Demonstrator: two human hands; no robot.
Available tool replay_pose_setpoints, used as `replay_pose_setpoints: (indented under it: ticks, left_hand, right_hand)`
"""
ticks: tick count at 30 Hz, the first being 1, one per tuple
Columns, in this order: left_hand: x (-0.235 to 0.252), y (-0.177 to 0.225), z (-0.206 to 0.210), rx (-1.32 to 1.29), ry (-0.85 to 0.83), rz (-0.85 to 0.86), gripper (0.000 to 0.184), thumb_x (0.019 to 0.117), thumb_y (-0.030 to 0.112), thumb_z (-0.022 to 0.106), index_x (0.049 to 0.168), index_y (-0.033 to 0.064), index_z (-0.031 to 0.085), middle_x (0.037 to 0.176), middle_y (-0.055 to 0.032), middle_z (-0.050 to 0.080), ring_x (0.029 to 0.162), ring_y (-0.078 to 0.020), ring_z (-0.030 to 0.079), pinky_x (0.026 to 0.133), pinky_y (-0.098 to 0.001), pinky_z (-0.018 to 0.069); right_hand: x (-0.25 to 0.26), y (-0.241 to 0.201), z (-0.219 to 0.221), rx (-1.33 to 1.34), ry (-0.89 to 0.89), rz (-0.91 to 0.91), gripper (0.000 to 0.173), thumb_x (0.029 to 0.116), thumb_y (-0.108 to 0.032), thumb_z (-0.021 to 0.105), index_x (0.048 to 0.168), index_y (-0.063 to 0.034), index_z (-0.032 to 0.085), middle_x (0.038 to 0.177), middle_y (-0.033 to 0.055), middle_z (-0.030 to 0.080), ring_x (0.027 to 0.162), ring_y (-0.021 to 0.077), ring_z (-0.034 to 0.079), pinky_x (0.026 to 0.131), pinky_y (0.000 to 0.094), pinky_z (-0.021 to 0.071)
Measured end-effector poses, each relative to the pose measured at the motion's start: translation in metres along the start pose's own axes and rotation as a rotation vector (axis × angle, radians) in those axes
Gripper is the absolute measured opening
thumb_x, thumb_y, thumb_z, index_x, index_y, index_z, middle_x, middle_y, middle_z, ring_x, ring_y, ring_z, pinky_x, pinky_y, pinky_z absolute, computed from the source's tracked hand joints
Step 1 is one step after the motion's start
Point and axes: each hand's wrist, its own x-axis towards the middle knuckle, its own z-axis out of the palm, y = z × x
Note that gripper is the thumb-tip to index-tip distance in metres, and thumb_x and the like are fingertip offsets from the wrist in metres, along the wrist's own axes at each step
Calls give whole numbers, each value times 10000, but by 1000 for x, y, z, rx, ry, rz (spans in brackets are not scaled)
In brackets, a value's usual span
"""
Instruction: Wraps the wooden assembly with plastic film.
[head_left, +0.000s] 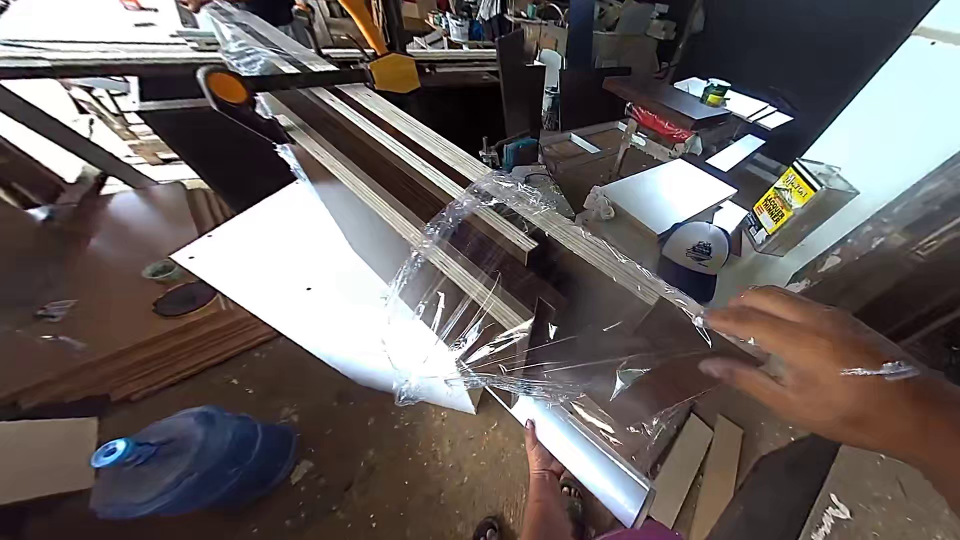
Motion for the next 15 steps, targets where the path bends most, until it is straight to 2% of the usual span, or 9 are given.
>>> replay_pose_setpoints:
  ticks: [2, 4, 6, 8, 10, 11, 13, 14, 15]
  left_hand:
    - [-1, 0, 2, -3, 12, 0, 427, 1041, 450, 421, 1226, 85, 544, 949, -113, 741, 833, -230, 744, 691, -451, 632]
    - [-3, 1, 1, 1, 20, 0, 441, 1035, 473, 430, 1223, 89, 541, 951, -109, 739, 836, -227, 742, 694, -449, 630]
    - [-5, 1, -1, -3, 22, 20, 455, 987, 474, 532, 1216, 81, 546, 941, -113, 742, 832, -231, 746, 690, -449, 632]
    - [-9, 3, -6, -9, 3, 47, 515, 907, 464, 666, 1222, 75, 545, 946, -114, 740, 841, -225, 746, 706, -445, 636]
    - [-15, 5, -9, -13, -5, 51, 494, 921, 457, 664, 1210, 71, 558, 938, -111, 746, 829, -217, 749, 699, -436, 638]
    - [-18, 6, -9, -15, -2, 47, 485, 937, 467, 652, 1199, 68, 569, 926, -112, 750, 816, -217, 753, 687, -434, 640]
    - [-21, 5, -12, -15, 1, 52, 536, 884, 487, 698, 1196, 72, 565, 928, -111, 747, 824, -215, 750, 693, -434, 638]
    - [-21, 4, -15, -19, 4, 53, 618, 807, 507, 769, 1201, 74, 567, 936, -115, 746, 834, -221, 749, 701, -442, 637]
    - [-23, 4, -16, -22, 4, 56, 678, 750, 522, 813, 1199, 77, 569, 939, -119, 745, 837, -227, 750, 702, -446, 637]
  right_hand:
    - [-2, 0, 8, -23, 95, -30, 240, 954, -253, 575, 935, -122, 775, 878, 47, 652, 860, 202, 641, 706, 320, 550]
    - [-4, 0, 13, -67, 104, -101, 228, 961, -192, 550, 908, -95, 750, 883, 81, 664, 881, 248, 656, 738, 346, 563]
    - [-6, 1, 15, -106, 108, -151, 244, 989, -214, 527, 935, -84, 726, 931, 105, 679, 919, 273, 660, 781, 352, 559]
    - [-11, 2, 17, -125, 89, -154, 285, 1006, -314, 536, 977, -94, 714, 1046, 131, 677, 1010, 310, 647, 857, 399, 549]
    - [-16, 2, 23, -165, 93, -159, 294, 1004, -352, 547, 1010, -102, 702, 1129, 175, 668, 1088, 372, 625, 913, 479, 506]
    - [-17, 2, 26, -195, 120, -158, 287, 1005, -349, 561, 1056, -102, 698, 1134, 183, 669, 1092, 386, 621, 924, 499, 489]
    - [-17, 0, 31, -255, 169, -144, 297, 1009, -312, 588, 1212, -114, 677, 1115, 183, 651, 1065, 395, 603, 917, 516, 455]
    - [-16, -1, 33, -270, 186, -132, 284, 1004, -277, 598, 1227, -126, 687, 1082, 177, 648, 1043, 395, 599, 905, 524, 443]
    - [-14, -3, 34, -274, 202, -122, 227, 990, -231, 604, 1161, -136, 719, 1033, 167, 649, 1017, 392, 602, 894, 530, 438]
